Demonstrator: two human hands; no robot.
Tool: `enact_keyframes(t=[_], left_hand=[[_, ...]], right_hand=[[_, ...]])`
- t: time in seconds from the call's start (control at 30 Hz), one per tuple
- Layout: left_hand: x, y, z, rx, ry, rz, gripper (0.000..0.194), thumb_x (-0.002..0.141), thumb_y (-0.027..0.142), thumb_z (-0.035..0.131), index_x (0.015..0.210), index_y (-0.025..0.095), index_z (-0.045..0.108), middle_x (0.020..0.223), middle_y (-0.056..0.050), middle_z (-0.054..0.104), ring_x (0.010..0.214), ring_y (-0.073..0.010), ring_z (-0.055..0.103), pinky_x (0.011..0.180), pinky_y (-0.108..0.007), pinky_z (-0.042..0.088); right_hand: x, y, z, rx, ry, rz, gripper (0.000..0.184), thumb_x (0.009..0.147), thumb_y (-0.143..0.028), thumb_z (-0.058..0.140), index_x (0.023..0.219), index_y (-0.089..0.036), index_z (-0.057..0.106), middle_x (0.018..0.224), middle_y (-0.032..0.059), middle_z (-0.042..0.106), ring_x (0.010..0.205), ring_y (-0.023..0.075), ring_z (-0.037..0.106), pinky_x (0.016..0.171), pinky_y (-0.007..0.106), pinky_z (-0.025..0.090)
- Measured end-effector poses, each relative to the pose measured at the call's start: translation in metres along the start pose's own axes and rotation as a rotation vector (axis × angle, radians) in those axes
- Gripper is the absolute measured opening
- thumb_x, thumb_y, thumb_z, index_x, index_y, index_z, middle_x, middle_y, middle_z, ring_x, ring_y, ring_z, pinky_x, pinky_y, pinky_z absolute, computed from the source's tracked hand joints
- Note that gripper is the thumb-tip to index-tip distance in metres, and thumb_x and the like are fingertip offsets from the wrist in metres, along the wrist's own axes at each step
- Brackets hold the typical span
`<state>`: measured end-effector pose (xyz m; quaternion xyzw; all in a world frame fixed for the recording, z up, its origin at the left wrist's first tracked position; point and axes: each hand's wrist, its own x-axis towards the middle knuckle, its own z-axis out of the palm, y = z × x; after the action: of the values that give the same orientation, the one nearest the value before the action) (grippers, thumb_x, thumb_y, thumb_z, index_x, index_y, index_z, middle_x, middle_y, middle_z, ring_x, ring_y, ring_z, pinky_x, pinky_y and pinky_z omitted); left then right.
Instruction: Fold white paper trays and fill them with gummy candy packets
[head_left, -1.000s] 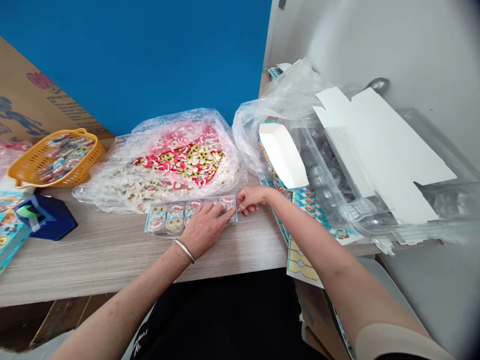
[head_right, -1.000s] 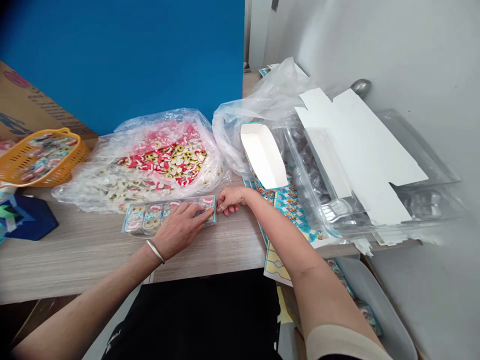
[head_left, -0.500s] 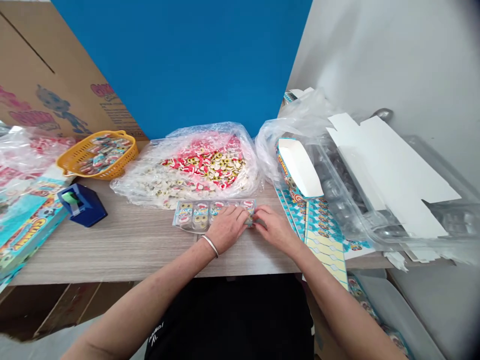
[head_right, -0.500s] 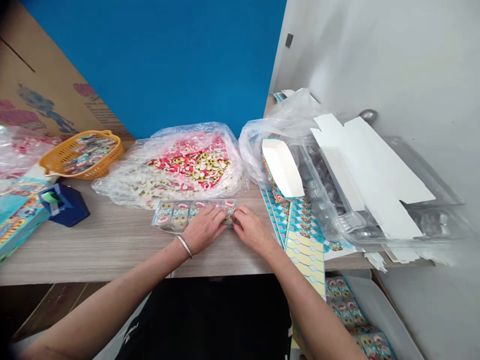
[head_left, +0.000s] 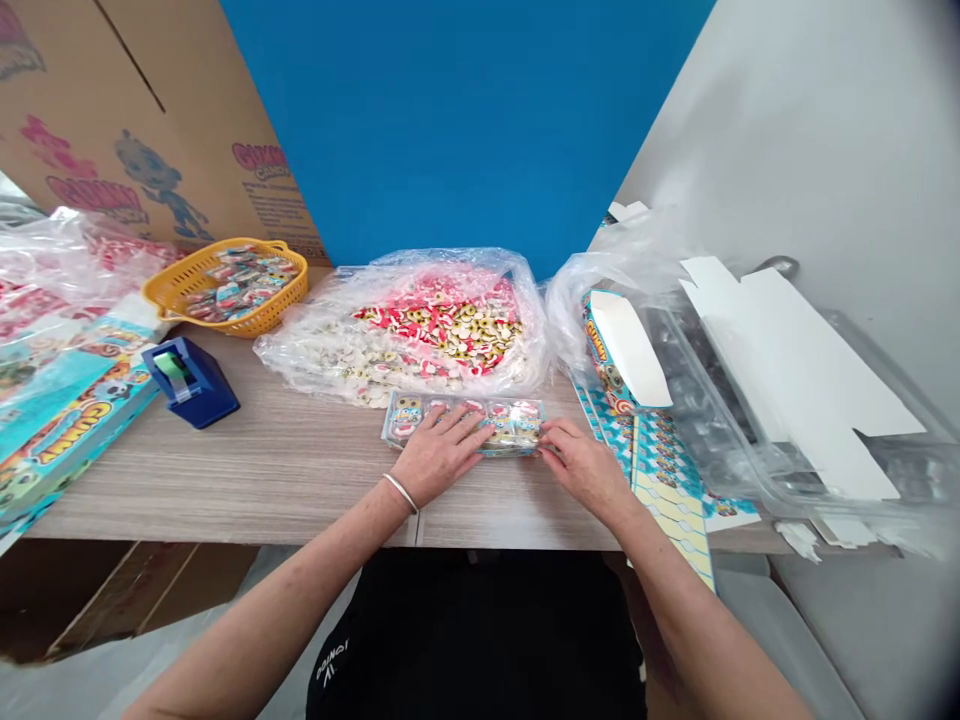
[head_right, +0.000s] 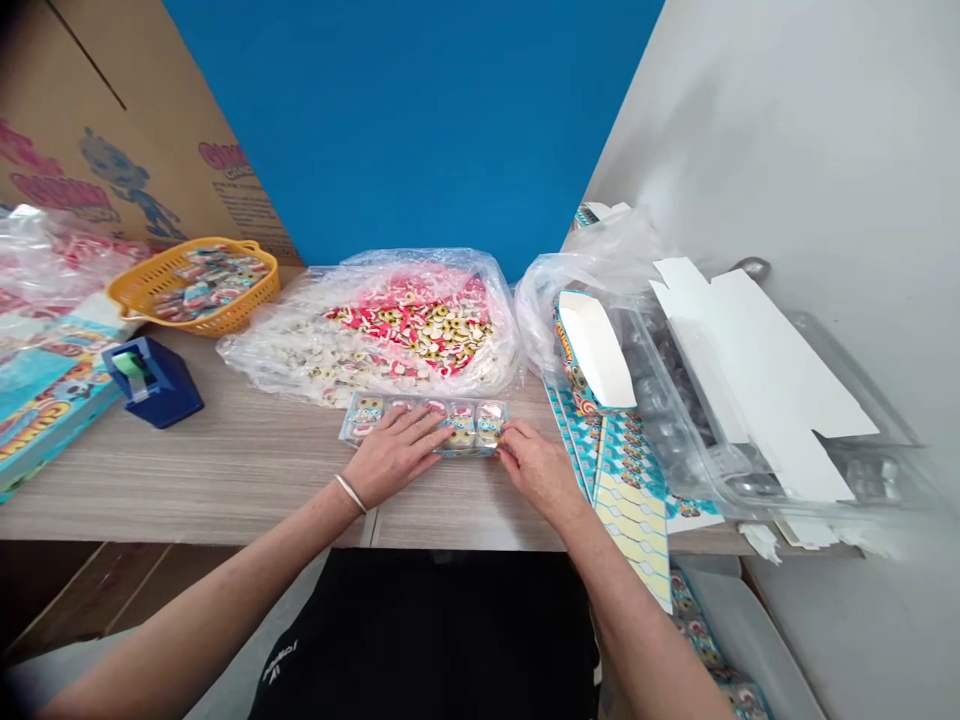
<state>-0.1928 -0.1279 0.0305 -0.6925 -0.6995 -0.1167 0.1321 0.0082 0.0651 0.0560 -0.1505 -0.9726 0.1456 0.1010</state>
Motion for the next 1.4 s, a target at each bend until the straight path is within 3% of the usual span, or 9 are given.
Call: enact_keyframes(t=[0.17,0.43,0.6,0.73,0.83,0.97,1.1,1.27,1.4], left_hand=[[0.002,-0.001,0.004,0.020,0.019,-0.004,0.041,0.102,0.033,0.054,0.140,0.021,0.050,0.140,-0.010,0.061,0.133,-0.0274,0.052,0.109,-0.049,0.039],[0.002,-0.002,0.005,0.028,0.035,0.015,0.042,0.102,0.032,0.055,0.141,0.019,0.049,0.141,-0.010,0.060,0.133,-0.0257,0.053,0.109,-0.047,0.040],[0.004,-0.003,0.004,0.031,0.051,0.011,0.042,0.101,0.034,0.056,0.139,0.019,0.052,0.141,-0.009,0.061,0.131,-0.0247,0.055,0.107,-0.044,0.042],[0.005,-0.003,0.005,0.025,0.041,0.011,0.040,0.102,0.034,0.055,0.139,0.021,0.054,0.141,-0.007,0.061,0.131,-0.0240,0.056,0.107,-0.044,0.043],[0.003,-0.004,0.006,0.022,0.035,0.001,0.040,0.102,0.034,0.054,0.140,0.022,0.053,0.143,-0.007,0.061,0.132,-0.0248,0.055,0.108,-0.045,0.043],[0.002,0.000,0.005,0.006,-0.006,-0.036,0.041,0.101,0.031,0.054,0.141,0.022,0.054,0.143,-0.009,0.060,0.133,-0.0281,0.055,0.110,-0.048,0.042],[0.009,0.022,0.004,0.000,-0.053,-0.117,0.042,0.102,0.031,0.052,0.142,0.022,0.054,0.144,-0.011,0.059,0.134,-0.0318,0.053,0.110,-0.051,0.043],[0.030,0.072,0.004,0.081,-0.123,-0.274,0.042,0.103,0.029,0.047,0.141,0.014,0.055,0.143,-0.016,0.058,0.133,-0.0371,0.053,0.102,-0.051,0.049],[0.040,0.091,0.003,0.097,-0.134,-0.295,0.045,0.104,0.031,0.045,0.143,0.011,0.053,0.142,-0.017,0.058,0.131,-0.0362,0.054,0.101,-0.050,0.050]], right_hand=[[-0.005,0.001,0.013,-0.109,0.032,-0.025,0.014,0.098,-0.022,0.052,0.103,-0.022,0.064,0.122,0.0119,0.067,0.098,0.0259,0.067,0.078,0.037,0.051],[-0.017,-0.001,0.040,-0.123,0.222,-0.019,0.018,0.101,-0.025,0.050,0.105,-0.020,0.067,0.123,0.0149,0.068,0.108,0.0274,0.065,0.089,0.040,0.050],[-0.006,0.001,0.032,-0.249,0.304,-0.163,0.014,0.097,-0.030,0.061,0.092,-0.018,0.068,0.107,0.0133,0.073,0.104,0.0298,0.062,0.091,0.044,0.047],[-0.009,-0.001,0.030,-0.221,0.342,-0.230,0.013,0.097,-0.027,0.062,0.104,-0.019,0.068,0.116,0.0126,0.072,0.113,0.0304,0.060,0.098,0.047,0.045],[-0.024,-0.015,0.046,0.021,0.460,0.017,0.034,0.093,-0.032,0.066,0.125,-0.019,0.061,0.130,0.0168,0.063,0.124,0.0330,0.055,0.103,0.052,0.045],[-0.031,-0.032,0.078,0.608,0.589,0.471,0.053,0.091,-0.038,0.062,0.138,-0.018,0.048,0.131,0.0187,0.061,0.101,0.0255,0.067,0.086,0.045,0.057],[-0.012,-0.018,0.080,0.898,0.531,0.577,0.050,0.084,-0.035,0.064,0.130,-0.019,0.058,0.128,0.0149,0.065,0.096,0.0233,0.067,0.088,0.044,0.056],[0.002,0.008,0.056,1.138,0.558,0.827,0.046,0.069,-0.033,0.076,0.112,-0.018,0.067,0.106,0.0108,0.071,0.078,0.0216,0.066,0.056,0.031,0.054],[-0.004,-0.009,0.052,1.255,0.628,0.879,0.039,0.074,-0.036,0.071,0.110,-0.020,0.068,0.097,0.0071,0.071,0.073,0.0182,0.065,0.050,0.027,0.051]])
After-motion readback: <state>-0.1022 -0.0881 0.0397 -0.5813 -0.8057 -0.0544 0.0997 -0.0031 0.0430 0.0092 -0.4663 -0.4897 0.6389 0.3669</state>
